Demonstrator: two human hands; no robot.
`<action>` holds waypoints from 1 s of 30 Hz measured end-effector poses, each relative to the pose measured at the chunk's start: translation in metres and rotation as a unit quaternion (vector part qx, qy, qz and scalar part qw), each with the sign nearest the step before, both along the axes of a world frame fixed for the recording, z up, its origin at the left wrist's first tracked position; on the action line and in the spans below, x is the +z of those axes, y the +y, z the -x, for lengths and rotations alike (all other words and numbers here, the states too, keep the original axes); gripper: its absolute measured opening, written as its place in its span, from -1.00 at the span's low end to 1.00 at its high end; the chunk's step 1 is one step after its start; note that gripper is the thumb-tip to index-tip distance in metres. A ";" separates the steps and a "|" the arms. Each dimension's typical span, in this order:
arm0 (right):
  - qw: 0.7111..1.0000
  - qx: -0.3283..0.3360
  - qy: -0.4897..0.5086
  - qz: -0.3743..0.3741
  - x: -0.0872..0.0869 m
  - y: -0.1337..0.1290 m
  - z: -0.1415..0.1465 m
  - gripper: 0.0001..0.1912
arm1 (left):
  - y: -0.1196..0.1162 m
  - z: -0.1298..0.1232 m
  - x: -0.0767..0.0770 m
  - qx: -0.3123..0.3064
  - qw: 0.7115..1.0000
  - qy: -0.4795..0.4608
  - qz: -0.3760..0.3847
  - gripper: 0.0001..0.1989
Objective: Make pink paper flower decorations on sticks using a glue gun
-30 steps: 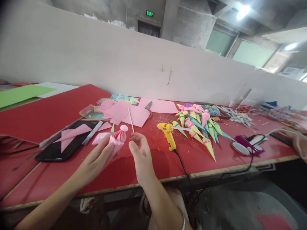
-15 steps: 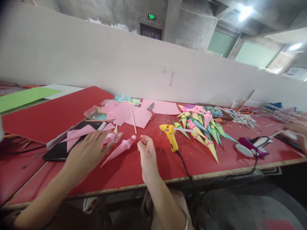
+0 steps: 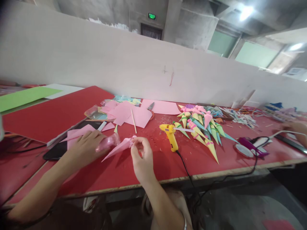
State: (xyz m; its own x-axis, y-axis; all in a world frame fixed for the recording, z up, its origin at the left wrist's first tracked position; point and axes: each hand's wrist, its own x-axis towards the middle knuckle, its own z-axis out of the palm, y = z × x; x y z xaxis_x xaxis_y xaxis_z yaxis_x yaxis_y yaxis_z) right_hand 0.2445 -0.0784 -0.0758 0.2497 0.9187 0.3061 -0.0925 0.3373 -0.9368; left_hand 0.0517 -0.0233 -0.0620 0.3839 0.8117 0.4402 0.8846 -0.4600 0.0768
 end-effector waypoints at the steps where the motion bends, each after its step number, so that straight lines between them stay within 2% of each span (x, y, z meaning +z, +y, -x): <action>1: 1.000 0.008 -0.013 -0.017 0.000 -0.001 0.001 -0.90 | 0.000 -0.001 0.004 0.000 1.000 0.005 0.000 -0.82; 4: 0.995 0.021 -0.057 -0.073 0.001 -0.004 0.002 -0.84 | -0.005 -0.010 0.016 -0.013 1.000 -0.018 0.011 -0.75; 7: 0.989 0.027 -0.092 -0.115 0.002 -0.007 0.002 -0.78 | -0.014 -0.019 0.025 -0.059 0.995 -0.064 0.056 -0.73; 12: 0.983 0.035 -0.117 -0.138 0.004 -0.008 0.001 -0.78 | -0.023 -0.023 0.027 -0.109 0.986 -0.081 0.101 -0.74; 17: 0.984 0.046 -0.127 -0.115 0.009 -0.008 0.000 -0.81 | -0.025 -0.022 0.021 -0.166 0.977 -0.084 0.106 -0.80; 21: 0.991 0.071 -0.086 -0.072 0.010 -0.009 0.000 -0.84 | -0.027 -0.025 0.020 -0.190 0.974 -0.072 0.096 -0.82; 30: 0.994 0.084 -0.048 -0.045 0.009 -0.011 0.004 -0.92 | -0.030 -0.033 0.011 -0.222 0.970 -0.041 0.095 -0.68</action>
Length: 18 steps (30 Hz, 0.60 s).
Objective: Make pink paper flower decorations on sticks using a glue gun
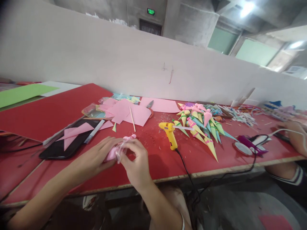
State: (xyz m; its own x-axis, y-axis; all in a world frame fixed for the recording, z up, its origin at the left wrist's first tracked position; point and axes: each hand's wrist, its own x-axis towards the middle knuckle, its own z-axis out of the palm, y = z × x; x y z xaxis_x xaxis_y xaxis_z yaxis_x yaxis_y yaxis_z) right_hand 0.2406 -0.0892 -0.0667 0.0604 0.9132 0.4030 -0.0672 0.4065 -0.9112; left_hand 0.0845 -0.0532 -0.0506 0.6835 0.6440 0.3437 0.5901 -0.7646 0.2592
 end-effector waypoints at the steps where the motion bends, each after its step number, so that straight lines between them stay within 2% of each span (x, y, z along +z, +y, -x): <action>1: 1.000 -0.005 -0.004 -0.007 0.000 0.000 0.000 -0.94 | -0.001 -0.001 0.000 0.001 1.000 0.004 -0.001 -0.68; 4: 0.999 -0.020 -0.017 -0.023 0.001 -0.002 0.001 -0.95 | -0.002 -0.005 0.002 0.011 1.000 0.019 -0.011 -0.71; 10: 0.999 -0.032 0.019 -0.034 0.002 -0.005 0.006 -0.89 | -0.005 -0.010 0.007 0.017 0.999 0.020 -0.022 -0.71; 14: 0.994 -0.004 0.110 0.007 0.003 -0.007 0.010 -0.89 | -0.007 -0.009 0.010 0.009 1.000 -0.009 -0.022 -0.71; 18: 0.978 0.015 0.202 0.054 0.003 -0.004 0.013 -0.89 | -0.008 -0.006 0.010 0.035 0.999 -0.019 -0.009 -0.68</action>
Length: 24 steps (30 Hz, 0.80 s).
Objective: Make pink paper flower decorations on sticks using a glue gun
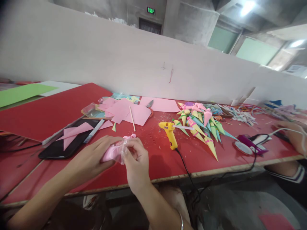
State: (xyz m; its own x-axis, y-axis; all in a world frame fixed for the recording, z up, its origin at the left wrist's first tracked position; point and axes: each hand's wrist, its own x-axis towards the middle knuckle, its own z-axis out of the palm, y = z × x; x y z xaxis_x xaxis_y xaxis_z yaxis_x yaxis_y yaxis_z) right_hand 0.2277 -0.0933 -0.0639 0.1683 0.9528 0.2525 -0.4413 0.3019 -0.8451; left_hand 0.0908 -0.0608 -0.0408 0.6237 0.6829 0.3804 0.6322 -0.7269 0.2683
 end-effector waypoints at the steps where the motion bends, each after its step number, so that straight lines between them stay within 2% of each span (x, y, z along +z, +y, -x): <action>1: 1.000 -0.003 0.018 0.011 0.000 0.001 0.000 -0.87 | 0.001 0.001 0.000 0.009 1.000 0.002 0.000 -0.68; 4: 0.993 -0.047 0.093 0.061 0.001 0.007 -0.006 -0.84 | 0.005 0.005 0.005 0.061 0.998 -0.005 -0.002 -0.63; 7: 0.981 -0.084 0.156 0.084 0.003 0.013 -0.014 -0.84 | 0.012 0.012 0.010 0.168 0.985 -0.035 -0.010 -0.57; 9: 0.982 -0.062 0.159 0.085 0.003 0.015 -0.018 -0.83 | 0.018 0.017 0.009 0.219 0.975 -0.024 -0.016 -0.55; 12: 0.985 -0.025 0.146 0.090 0.002 0.016 -0.020 -0.75 | 0.026 0.024 -0.001 0.235 0.969 0.060 -0.040 -0.57; 14: 0.987 -0.014 0.130 0.093 0.001 0.016 -0.020 -0.71 | 0.029 0.025 -0.011 0.253 0.958 0.097 -0.093 -0.53; 17: 0.992 0.006 0.086 0.095 0.002 0.015 -0.019 -0.71 | 0.027 0.020 -0.020 0.232 0.958 0.095 -0.138 -0.58; 21: 0.992 0.020 0.078 0.101 0.004 0.015 -0.020 -0.76 | 0.018 0.003 -0.019 0.123 0.987 0.045 -0.087 -0.64; 24: 0.989 0.027 0.100 0.105 0.004 0.015 -0.021 -0.78 | 0.013 -0.008 -0.019 0.059 0.996 0.036 -0.053 -0.68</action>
State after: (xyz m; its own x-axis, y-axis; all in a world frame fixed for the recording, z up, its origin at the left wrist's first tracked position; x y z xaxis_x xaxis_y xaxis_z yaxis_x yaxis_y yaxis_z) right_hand 0.2490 -0.0786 -0.0599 0.1420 0.9897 0.0155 -0.6162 0.1006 -0.7811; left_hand 0.0993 -0.0481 -0.0597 0.5700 0.7111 0.4116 0.7292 -0.6687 0.1455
